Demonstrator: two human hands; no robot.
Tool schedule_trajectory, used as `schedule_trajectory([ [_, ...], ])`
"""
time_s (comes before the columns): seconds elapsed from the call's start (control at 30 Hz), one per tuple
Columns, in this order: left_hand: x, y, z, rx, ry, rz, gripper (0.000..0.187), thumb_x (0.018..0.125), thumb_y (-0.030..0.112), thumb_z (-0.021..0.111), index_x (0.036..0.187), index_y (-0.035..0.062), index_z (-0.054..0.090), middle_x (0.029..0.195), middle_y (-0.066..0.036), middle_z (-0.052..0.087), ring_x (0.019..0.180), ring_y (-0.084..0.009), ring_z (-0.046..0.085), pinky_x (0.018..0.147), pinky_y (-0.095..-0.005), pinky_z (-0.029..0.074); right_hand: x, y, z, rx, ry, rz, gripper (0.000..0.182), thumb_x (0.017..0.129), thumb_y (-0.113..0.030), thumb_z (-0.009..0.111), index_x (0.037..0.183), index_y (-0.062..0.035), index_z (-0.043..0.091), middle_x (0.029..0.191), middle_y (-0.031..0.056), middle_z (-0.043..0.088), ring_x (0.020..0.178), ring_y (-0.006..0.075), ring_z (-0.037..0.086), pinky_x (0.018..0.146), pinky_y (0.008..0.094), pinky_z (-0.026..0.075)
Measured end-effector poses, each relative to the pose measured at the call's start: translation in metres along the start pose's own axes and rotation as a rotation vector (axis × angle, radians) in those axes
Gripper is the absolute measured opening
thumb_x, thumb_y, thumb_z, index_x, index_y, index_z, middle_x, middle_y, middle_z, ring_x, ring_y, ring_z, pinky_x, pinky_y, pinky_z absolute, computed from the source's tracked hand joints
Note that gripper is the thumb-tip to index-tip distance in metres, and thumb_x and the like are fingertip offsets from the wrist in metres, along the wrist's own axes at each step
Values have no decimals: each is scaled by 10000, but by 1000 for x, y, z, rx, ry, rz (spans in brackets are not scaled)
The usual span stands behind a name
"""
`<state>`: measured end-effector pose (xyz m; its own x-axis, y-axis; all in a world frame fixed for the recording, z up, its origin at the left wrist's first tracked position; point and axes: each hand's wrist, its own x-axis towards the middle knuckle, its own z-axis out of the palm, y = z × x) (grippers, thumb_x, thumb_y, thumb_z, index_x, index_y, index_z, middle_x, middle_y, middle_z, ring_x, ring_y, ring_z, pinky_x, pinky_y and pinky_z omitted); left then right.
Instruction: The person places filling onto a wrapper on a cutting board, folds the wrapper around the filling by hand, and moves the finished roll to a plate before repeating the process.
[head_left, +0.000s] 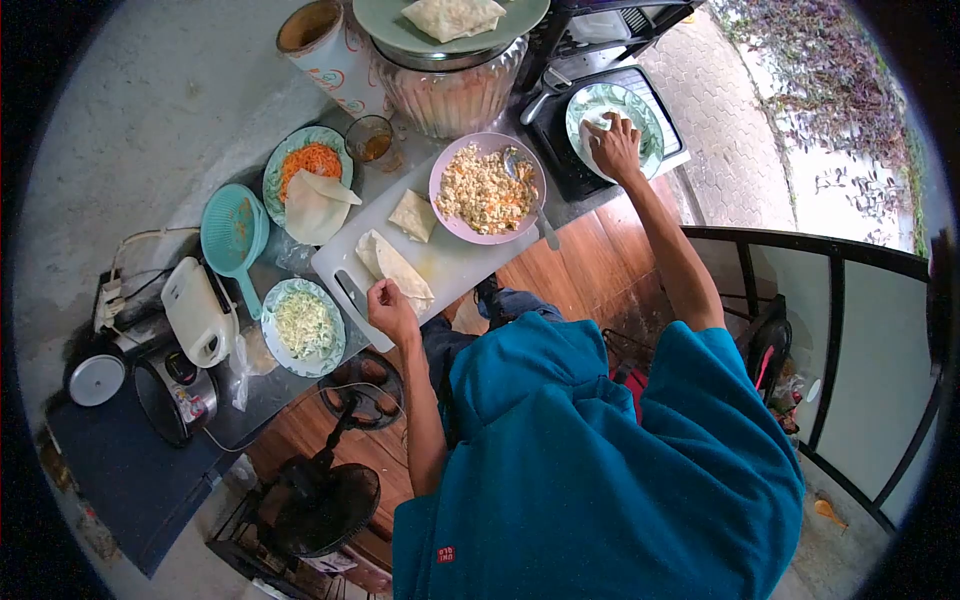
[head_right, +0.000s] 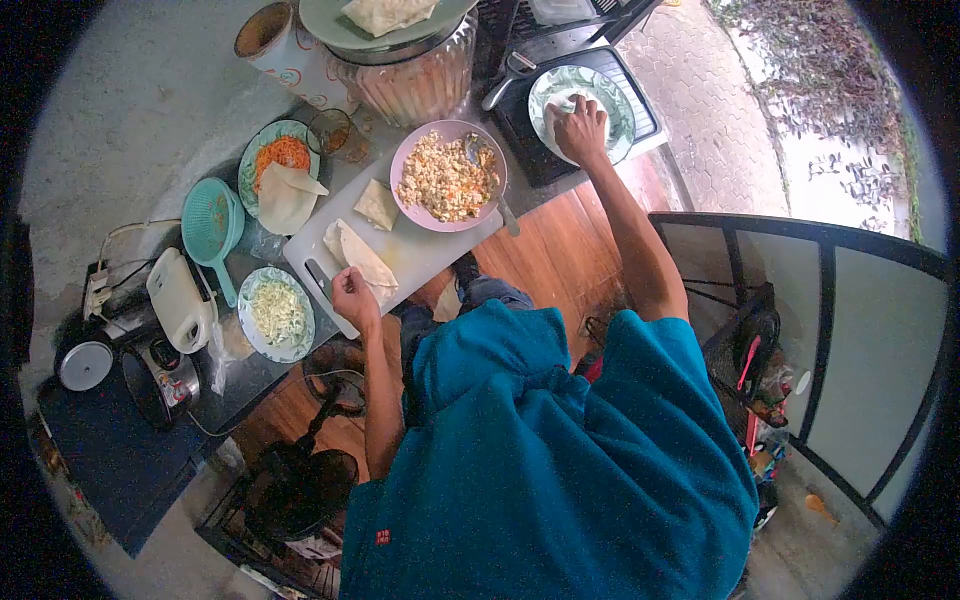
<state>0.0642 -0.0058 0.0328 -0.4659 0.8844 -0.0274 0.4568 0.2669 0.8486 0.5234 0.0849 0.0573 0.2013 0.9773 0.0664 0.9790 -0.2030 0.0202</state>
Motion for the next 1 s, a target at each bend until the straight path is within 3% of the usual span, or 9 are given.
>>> schedule_trajectory([
  [0.07, 1, 1, 0, -9, -1, -2, 127, 906, 84, 644, 961, -31, 652, 855, -101, 682, 743, -192, 632, 676, -309, 514, 2, 4, 4, -38, 37, -28, 437, 798, -159, 596, 1200, -303, 692, 1307, 122, 508, 1167, 330, 459, 918, 484, 374],
  [0.17, 1, 4, -2, -2, -9, -7, 138, 897, 79, 657, 981, -30, 661, 853, -100, 689, 731, -185, 634, 673, -306, 519, 3, 5, -2, -38, 35, -58, 494, 741, -103, 576, 1177, -294, 710, 1307, 120, 506, 1159, 324, 462, 918, 471, 371],
  [0.33, 2, -2, -2, -54, -10, -11, 208, 882, 88, 677, 1054, -29, 686, 856, -113, 697, 723, -192, 642, 661, -311, 526, 2, 7, -3, -37, 38, -71, 508, 743, -104, 570, 1197, -293, 699, 1305, 124, 496, 1160, 323, 458, 919, 471, 367],
  [0.4, 4, -5, -5, 108, -39, 42, 230, 875, 89, 683, 1074, -27, 697, 874, -124, 699, 735, -204, 655, 658, -310, 533, 1, 5, -3, -63, 43, -71, 517, 741, -102, 571, 1205, -296, 693, 1305, 127, 491, 1159, 323, 457, 920, 467, 367],
  [0.7, -1, 0, 0, -68, 27, -4, 176, 891, 106, 672, 992, -37, 692, 892, -116, 694, 740, -193, 647, 648, -305, 521, 3, 10, 1, -129, -6, -73, 510, 774, -121, 541, 1229, -307, 676, 1316, 135, 474, 1180, 332, 449, 924, 479, 368],
  [1.0, -6, 10, 2, -109, -21, -43, 173, 904, 114, 670, 993, -34, 679, 858, -90, 676, 731, -169, 610, 656, -292, 498, 7, 12, 1, -36, 25, -7, 586, 719, -120, 576, 1269, -306, 657, 1346, 140, 471, 1185, 347, 449, 936, 500, 380],
])
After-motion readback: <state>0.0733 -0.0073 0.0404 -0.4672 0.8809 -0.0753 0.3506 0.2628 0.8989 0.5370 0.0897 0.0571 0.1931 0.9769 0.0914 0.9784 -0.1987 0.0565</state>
